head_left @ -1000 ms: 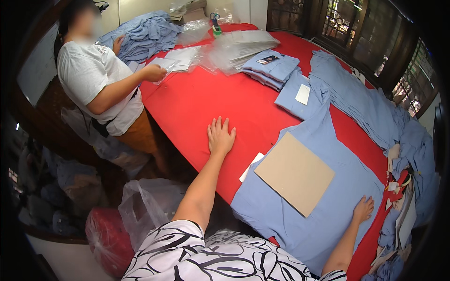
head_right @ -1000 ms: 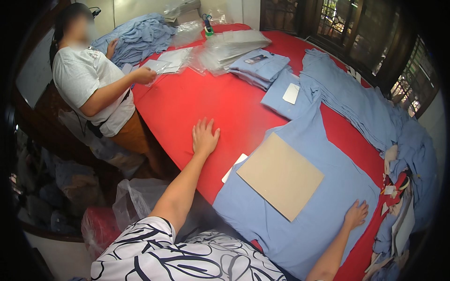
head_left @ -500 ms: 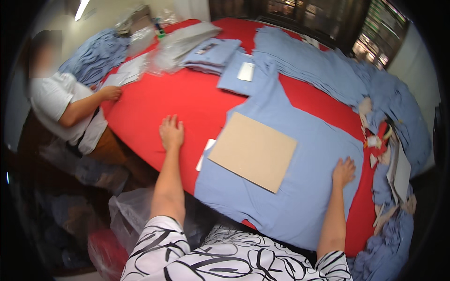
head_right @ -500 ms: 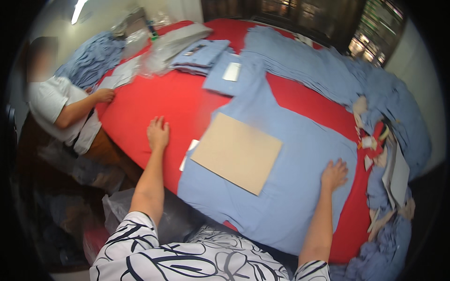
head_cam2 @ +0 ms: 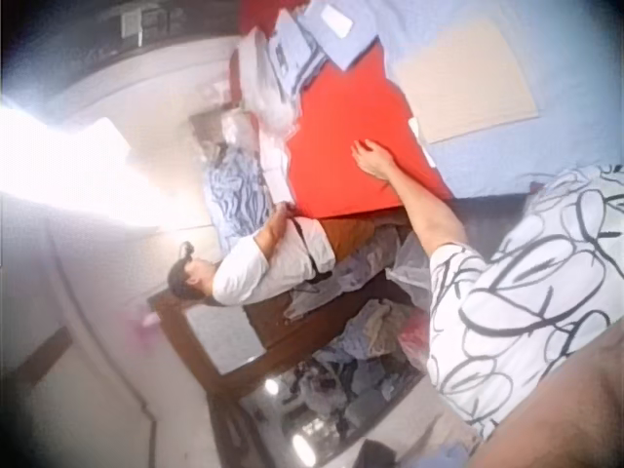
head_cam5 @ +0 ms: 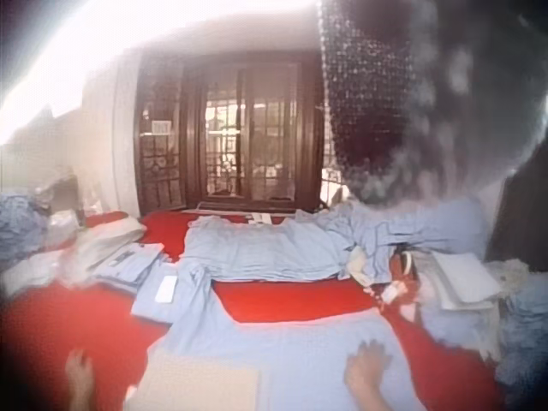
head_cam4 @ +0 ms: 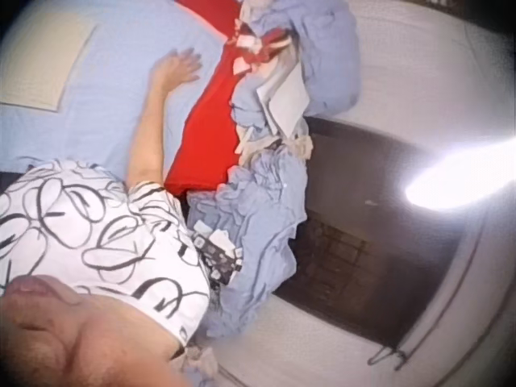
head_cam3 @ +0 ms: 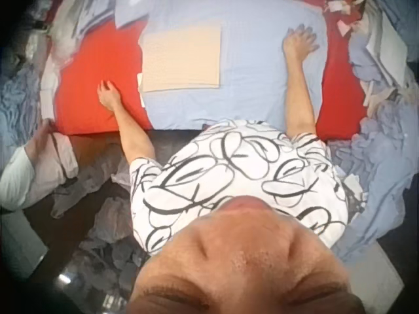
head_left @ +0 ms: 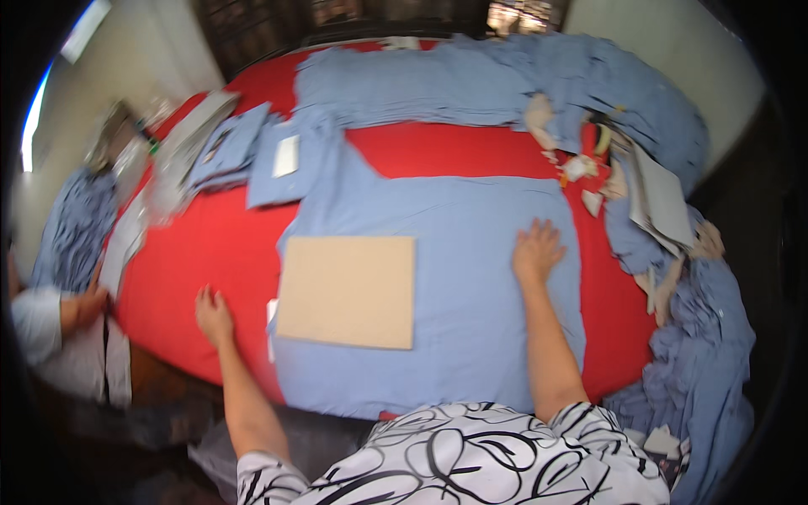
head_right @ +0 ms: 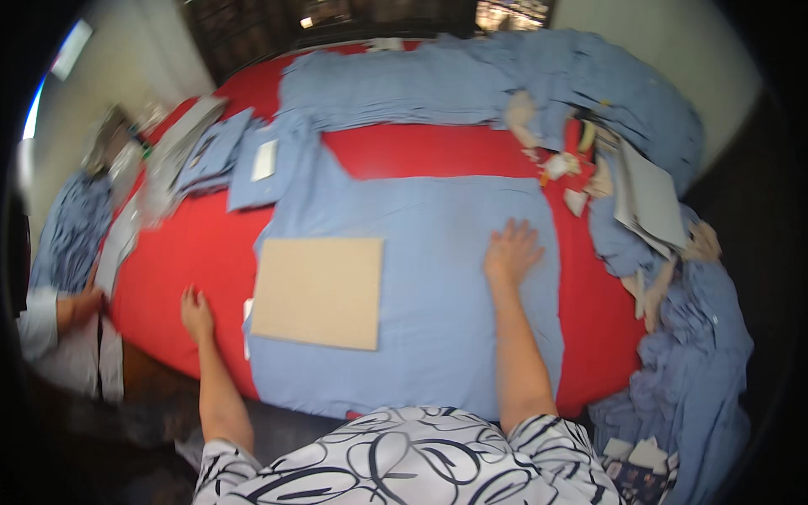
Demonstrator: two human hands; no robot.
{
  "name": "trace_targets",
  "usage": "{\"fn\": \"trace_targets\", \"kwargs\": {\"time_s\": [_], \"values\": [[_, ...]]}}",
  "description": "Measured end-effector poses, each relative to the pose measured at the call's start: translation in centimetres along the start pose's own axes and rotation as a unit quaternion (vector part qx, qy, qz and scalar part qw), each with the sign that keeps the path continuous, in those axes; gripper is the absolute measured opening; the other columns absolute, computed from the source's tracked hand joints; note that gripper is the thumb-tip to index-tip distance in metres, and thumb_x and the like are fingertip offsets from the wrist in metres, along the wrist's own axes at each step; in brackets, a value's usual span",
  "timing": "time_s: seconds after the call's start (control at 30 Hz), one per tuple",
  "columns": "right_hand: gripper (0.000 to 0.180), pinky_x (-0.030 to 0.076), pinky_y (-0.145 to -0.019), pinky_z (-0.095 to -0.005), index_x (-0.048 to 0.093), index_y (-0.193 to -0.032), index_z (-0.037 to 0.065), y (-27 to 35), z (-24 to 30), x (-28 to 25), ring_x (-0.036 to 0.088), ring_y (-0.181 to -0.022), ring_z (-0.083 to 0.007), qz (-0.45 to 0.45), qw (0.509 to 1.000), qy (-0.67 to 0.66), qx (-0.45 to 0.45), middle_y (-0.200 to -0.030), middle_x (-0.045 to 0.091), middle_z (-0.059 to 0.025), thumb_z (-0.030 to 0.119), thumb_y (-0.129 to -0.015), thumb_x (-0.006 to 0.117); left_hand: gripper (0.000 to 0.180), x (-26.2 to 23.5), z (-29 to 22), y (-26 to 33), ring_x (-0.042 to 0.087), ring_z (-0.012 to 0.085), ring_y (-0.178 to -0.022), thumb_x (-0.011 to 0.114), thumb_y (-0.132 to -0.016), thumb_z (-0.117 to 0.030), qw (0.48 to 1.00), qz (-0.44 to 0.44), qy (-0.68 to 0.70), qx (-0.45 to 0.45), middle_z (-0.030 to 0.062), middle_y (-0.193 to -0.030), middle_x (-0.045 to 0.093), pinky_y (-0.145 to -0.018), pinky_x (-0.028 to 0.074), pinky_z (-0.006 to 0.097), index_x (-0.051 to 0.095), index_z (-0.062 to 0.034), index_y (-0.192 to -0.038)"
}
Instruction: The person folds light blue shirts on a red table using a cardboard template to guide the folds. They smooth each shirt, fold the sleeves and body, and stack the finished shirts. Another person nearby places folded shirts into plastic bags.
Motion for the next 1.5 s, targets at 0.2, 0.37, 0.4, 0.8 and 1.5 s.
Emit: {"fn": "trace_targets", "kwargs": {"time_s": [0.2,0.37,0.4,0.8,1.5], "values": [[0.054,0.012,-0.115,-0.0615,0.045,-0.143,0.012,0.0,-0.5,-0.1,0.022,-0.145,-0.037,0.016,0.997,-0.073,-0.004,-0.154,0.033,-0.0155,0.037,-0.096,0.05,0.045,0.8,1.0,0.1,0.042,0.0309,-0.136,0.049,-0.099,-0.032,1.0,0.005,0.017,-0.011,0.0131,-0.145,0.048,-0.112,0.033,0.041,0.054,-0.0075,-0.137],[0.048,0.029,-0.107,-0.0545,0.051,-0.14,0.013,-3.0,-3.1,-3.2,0.04,-0.13,-0.0341,0.04,0.991,-0.12,0.032,-0.137,0.047,-0.0142,0.024,-0.094,0.055,0.045,0.4,1.7,0.0,0.043,0.0298,-0.136,0.047,-0.101,-0.031,1.0,0.007,0.011,-0.006,0.0122,-0.146,0.048,-0.112,0.034,0.04,0.054,-0.0063,-0.137],[0.047,0.034,-0.102,-0.0517,0.052,-0.139,0.014,-4.5,-4.8,-3.6,0.044,-0.123,-0.033,0.002,0.993,-0.109,0.049,-0.129,0.05,-0.0135,0.019,-0.092,0.055,0.045,0.3,1.8,0.1,0.043,0.0298,-0.135,0.046,-0.101,-0.031,1.0,0.004,0.011,-0.007,0.0123,-0.145,0.048,-0.111,0.035,0.04,0.054,-0.0055,-0.137],[0.049,0.05,-0.086,-0.0482,0.057,-0.135,0.018,-14.2,-16.8,-0.6,0.061,-0.101,-0.0395,-0.012,0.994,-0.097,0.053,-0.118,0.054,-0.021,0.005,-0.088,0.048,0.045,1.2,0.8,-0.3,0.042,0.0311,-0.136,0.046,-0.101,-0.032,1.0,0.014,0.001,0.001,0.0138,-0.146,0.047,-0.111,0.035,0.041,0.054,-0.0053,-0.137],[0.04,0.048,-0.091,-0.0515,0.054,-0.122,0.002,-19.5,-17.8,4.6,0.057,-0.106,-0.0473,0.033,0.996,-0.054,-0.067,-0.114,0.059,-0.0288,0.003,-0.082,0.053,0.045,-0.5,1.5,0.5,0.042,0.0304,-0.136,0.05,-0.098,-0.03,1.0,-0.004,0.003,-0.024,0.0137,-0.145,0.049,-0.113,0.033,0.041,0.055,-0.0051,-0.135]]}}
Point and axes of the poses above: each hand's wrist, its own y-axis away from the middle knuckle, its own x-axis out of the palm, z = x × y, the point moved 8 cm from there along -y, towards the middle knuckle
